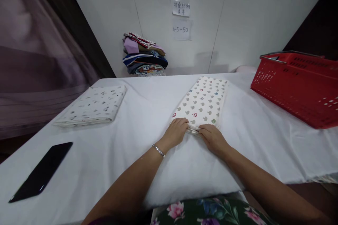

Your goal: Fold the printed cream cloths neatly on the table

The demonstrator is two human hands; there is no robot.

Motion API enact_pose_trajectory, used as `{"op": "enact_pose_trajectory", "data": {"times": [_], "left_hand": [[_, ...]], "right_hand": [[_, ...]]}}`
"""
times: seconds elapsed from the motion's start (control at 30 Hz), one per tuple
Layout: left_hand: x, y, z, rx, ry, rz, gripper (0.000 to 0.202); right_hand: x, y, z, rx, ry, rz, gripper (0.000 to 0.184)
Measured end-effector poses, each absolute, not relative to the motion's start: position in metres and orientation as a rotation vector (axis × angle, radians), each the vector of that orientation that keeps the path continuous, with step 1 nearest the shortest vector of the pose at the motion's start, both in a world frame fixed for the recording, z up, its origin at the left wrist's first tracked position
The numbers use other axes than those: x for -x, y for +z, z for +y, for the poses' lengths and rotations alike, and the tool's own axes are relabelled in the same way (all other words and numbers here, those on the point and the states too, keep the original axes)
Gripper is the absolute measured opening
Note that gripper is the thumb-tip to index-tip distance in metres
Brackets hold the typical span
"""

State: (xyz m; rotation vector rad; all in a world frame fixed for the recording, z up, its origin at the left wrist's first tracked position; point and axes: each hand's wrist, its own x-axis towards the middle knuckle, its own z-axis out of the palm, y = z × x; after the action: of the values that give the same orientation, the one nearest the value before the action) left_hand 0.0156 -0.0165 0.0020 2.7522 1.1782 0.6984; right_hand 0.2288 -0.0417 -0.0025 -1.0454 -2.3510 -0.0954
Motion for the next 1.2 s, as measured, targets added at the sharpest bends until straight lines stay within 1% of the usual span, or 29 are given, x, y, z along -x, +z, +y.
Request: {"op": "enact_pose_trajectory", "data": {"times": [0.23,0.47,0.7,0.87,1.1,1.2], "left_hand": [[-0.011,0.008,-0.017,-2.761,0.645,1.160,0.012],[-0.005,0.006,-0.015,-2.776,0.650,1.221,0.021],[-0.001,0.008,-0.014,-2.833,0.624,1.263,0.020],[0.001,0.014,-0.016,-2.860,0.634,1.277,0.026],[0.005,0.017,-0.014,-2.810,0.568,1.242,0.025],[0.010,0.018,-0.012,-2.777,0.593,1.238,0.020]], "right_hand": [[-0.231,-0.007,-0.040,1.064,-0.110,-2.367,0.021],[-0.231,-0.006,-0.041,1.078,-0.117,-2.356,0.022],[-0.231,-0.007,-0.042,1.071,-0.127,-2.347,0.019],[-0.231,-0.007,-0.042,1.082,-0.124,-2.356,0.020],[-0.230,-0.007,-0.043,1.051,-0.119,-2.397,0.019],[-0.229,-0.004,-0.044,1.045,-0.081,-2.394,0.017]]}}
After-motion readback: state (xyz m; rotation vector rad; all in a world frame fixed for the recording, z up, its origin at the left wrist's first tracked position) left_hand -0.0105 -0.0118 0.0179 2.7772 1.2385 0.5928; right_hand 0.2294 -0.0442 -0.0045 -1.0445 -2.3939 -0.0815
